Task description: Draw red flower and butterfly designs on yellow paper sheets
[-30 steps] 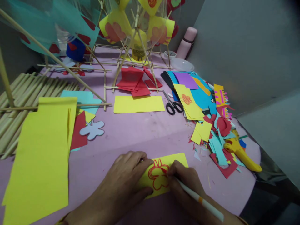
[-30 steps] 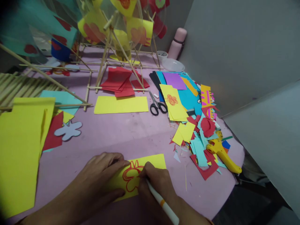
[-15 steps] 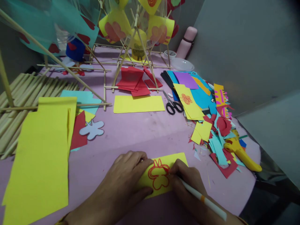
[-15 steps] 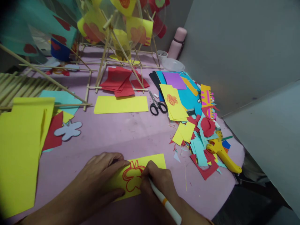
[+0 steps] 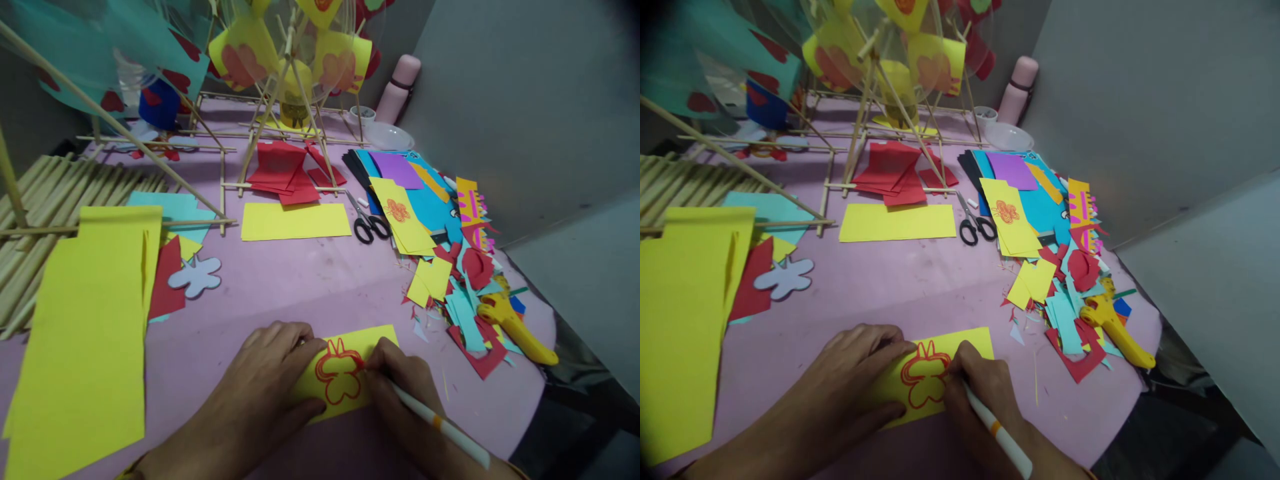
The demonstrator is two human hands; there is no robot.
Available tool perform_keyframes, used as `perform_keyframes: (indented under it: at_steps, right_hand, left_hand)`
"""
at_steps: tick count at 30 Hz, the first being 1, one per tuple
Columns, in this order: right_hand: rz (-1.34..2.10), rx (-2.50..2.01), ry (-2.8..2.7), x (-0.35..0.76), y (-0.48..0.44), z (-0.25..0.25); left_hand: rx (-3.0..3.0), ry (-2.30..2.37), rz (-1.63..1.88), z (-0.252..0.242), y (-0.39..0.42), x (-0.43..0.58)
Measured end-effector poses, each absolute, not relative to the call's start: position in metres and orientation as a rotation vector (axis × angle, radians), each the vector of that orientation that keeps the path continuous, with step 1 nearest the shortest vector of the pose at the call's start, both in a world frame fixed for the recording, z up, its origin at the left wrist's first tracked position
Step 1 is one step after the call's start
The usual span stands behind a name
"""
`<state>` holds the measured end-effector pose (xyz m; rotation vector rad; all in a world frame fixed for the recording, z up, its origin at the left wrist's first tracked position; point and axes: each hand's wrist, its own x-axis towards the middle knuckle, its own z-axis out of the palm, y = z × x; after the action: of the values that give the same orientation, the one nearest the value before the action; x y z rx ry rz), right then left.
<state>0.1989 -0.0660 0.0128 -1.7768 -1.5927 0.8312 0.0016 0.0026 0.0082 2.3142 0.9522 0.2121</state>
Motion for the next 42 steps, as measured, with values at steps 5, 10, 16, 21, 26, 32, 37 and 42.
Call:
perform_keyframes:
  at_steps: [5, 10, 16, 21, 26, 32, 37, 42]
  right_hand:
    - [0.791, -1.804, -1.619, 0.2004, -0.0664, 0.0131]
    - [0.761, -1.781, -1.641, 0.2025, -0.0671, 0.0114]
    - [0.797, -1.781, -1.631, 0.2033, -0.0677, 0.0097]
    - [0.804, -1.784, -1.617, 0.2035, -0.0694, 0.0089]
    - [0.857, -1.764, -1.616, 0.2049, -0.0692, 0.0094]
    - [0.856, -1.758, -1.633, 0.2046, -0.0695, 0.0103]
    - [0.825, -1.724, -1.683, 0.2055, -0.0707, 0.0105]
    - [0.817, -1.706, -1.697, 0.2056, -0.0699, 0.0101]
  left_hand:
    - [2.314, 0.977, 0.193, 0.0085, 0.0014, 0.0013]
    - [2.331, 0.962, 0.226, 0.0072, 0.0013, 0.0009]
    - [2.329, 0.966, 0.215, 0.0076, 0.0037, 0.0017]
    - [2.306, 0.968, 0.192, 0.0093, 0.0034, 0.0017]
    - [2.310, 0.968, 0.196, 0.0107, 0.0032, 0.0015]
    - [2.313, 0.972, 0.200, 0.0104, 0.0037, 0.0017]
    - [2.318, 0.965, 0.223, 0.0080, 0.0023, 0.0004]
    - [2.318, 0.952, 0.228, 0.0071, 0.0022, 0.0004]
